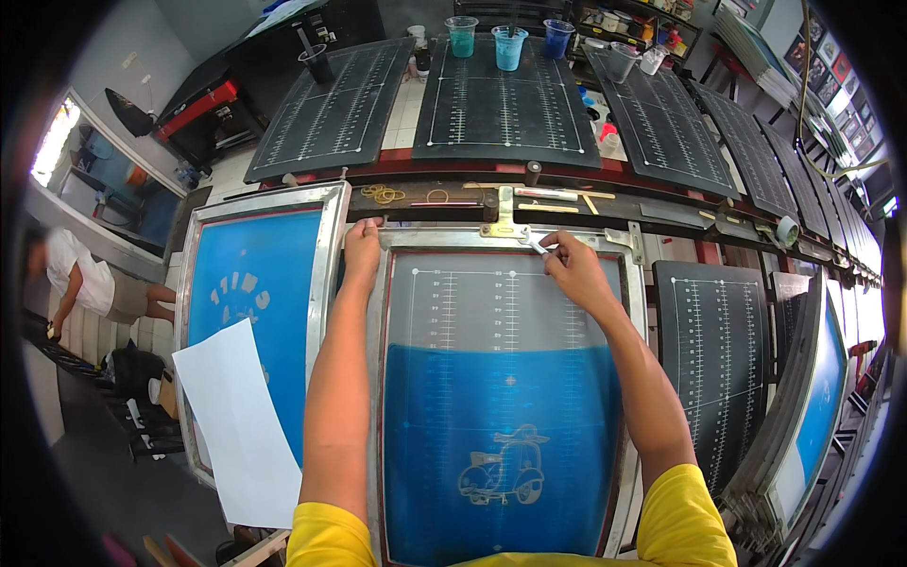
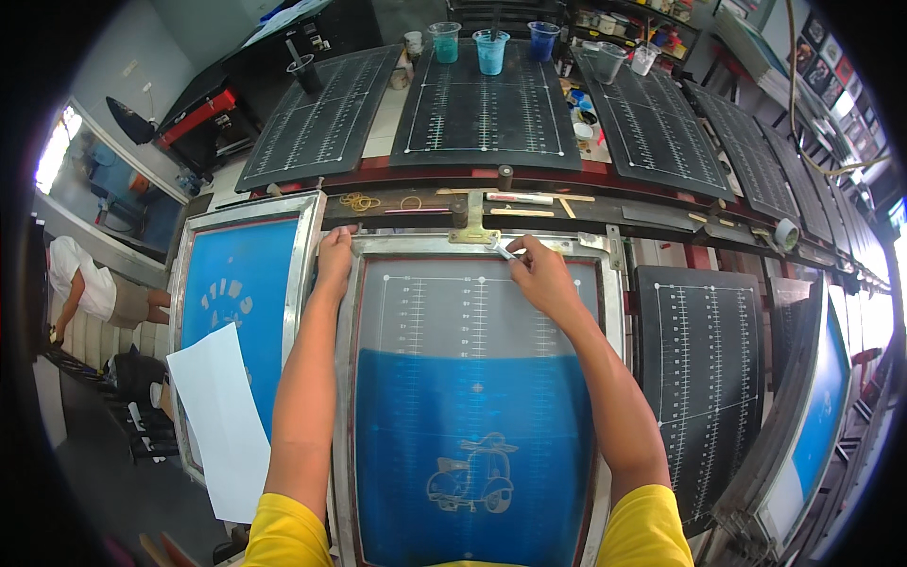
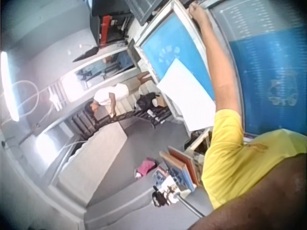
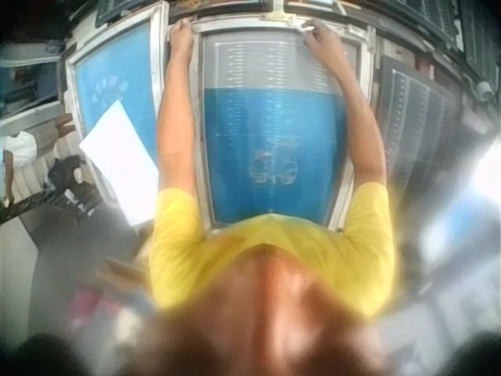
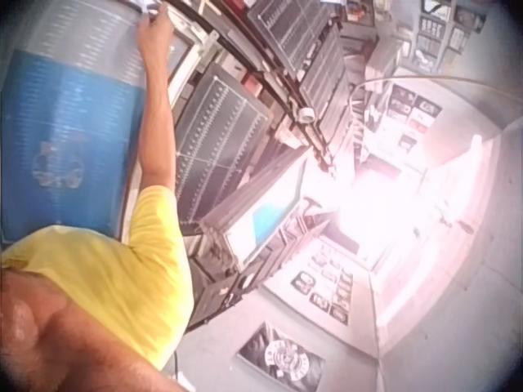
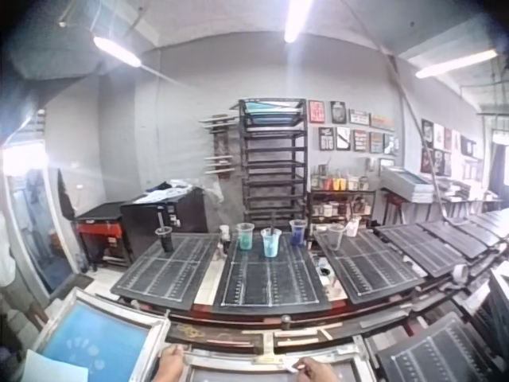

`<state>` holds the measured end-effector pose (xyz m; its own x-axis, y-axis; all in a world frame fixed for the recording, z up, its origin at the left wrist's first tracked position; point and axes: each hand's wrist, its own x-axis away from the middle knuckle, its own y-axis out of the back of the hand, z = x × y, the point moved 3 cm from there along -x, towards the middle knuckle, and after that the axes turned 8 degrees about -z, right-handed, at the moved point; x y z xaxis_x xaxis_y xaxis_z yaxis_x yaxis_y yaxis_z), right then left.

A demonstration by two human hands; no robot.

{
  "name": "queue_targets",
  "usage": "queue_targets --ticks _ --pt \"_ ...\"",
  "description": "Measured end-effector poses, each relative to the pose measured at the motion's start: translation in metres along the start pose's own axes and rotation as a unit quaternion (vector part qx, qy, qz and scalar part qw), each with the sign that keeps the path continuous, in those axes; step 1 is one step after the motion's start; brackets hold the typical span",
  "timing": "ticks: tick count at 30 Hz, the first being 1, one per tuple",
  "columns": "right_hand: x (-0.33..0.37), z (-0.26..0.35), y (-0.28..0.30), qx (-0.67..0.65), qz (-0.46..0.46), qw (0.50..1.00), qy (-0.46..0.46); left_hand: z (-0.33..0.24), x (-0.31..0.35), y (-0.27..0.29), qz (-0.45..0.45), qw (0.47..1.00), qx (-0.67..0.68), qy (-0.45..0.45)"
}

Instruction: The person aligns and secures a screen printing frame on a press using a wrench and measuring tape.

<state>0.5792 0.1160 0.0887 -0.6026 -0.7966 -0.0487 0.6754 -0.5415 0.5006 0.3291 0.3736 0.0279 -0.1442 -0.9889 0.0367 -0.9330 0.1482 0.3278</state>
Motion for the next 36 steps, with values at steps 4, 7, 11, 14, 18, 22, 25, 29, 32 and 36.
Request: queue_targets --ticks 4,7,11,14,18,22,25,29,32,36 --pt "-0.009 0.014 -0.018 0.009 0.017 1.0 0.002 0.008 -0.005 0.006 -0.002 1.0 0.024 0.001" --pt "-0.011 0.018 -0.03 0.01 0.025 1.0 0.001 0.011 -0.007 0.006 -0.009 0.999 0.035 0.005" --pt "-0.013 0.021 -0.038 0.001 0.019 1.0 0.011 0.01 -0.005 0.004 -0.026 1.0 0.001 -0.006" --pt "-0.014 0.019 -0.038 -0.013 -0.003 1.0 0.017 0.009 -0.006 0.007 -0.041 0.999 -0.006 -0.03" --pt "-0.012 0.014 -0.036 -0.051 0.002 0.998 -0.032 -0.002 0.001 0.005 -0.053 0.996 -0.048 -0.047" --pt "-0.014 0.015 -0.038 -0.034 -0.017 0.999 -0.014 -0.007 0.004 0.007 -0.066 0.993 -0.075 -0.067" --pt "-0.018 0.02 -0.045 -0.002 -0.009 1.0 0.012 -0.008 0.003 0.006 -0.064 0.993 -0.076 -0.067" --pt "-0.025 0.059 -0.074 0.017 0.045 0.996 0.07 -0.006 0.002 0.007 -0.064 0.992 -0.074 -0.083" --pt "-0.045 0.085 -0.097 0.061 0.045 0.985 0.156 0.005 -0.005 0.008 -0.052 0.993 -0.073 -0.078" --pt "-0.072 0.088 -0.125 0.129 0.03 0.97 0.203 -0.001 -0.001 -0.002 -0.014 0.999 -0.03 -0.031"
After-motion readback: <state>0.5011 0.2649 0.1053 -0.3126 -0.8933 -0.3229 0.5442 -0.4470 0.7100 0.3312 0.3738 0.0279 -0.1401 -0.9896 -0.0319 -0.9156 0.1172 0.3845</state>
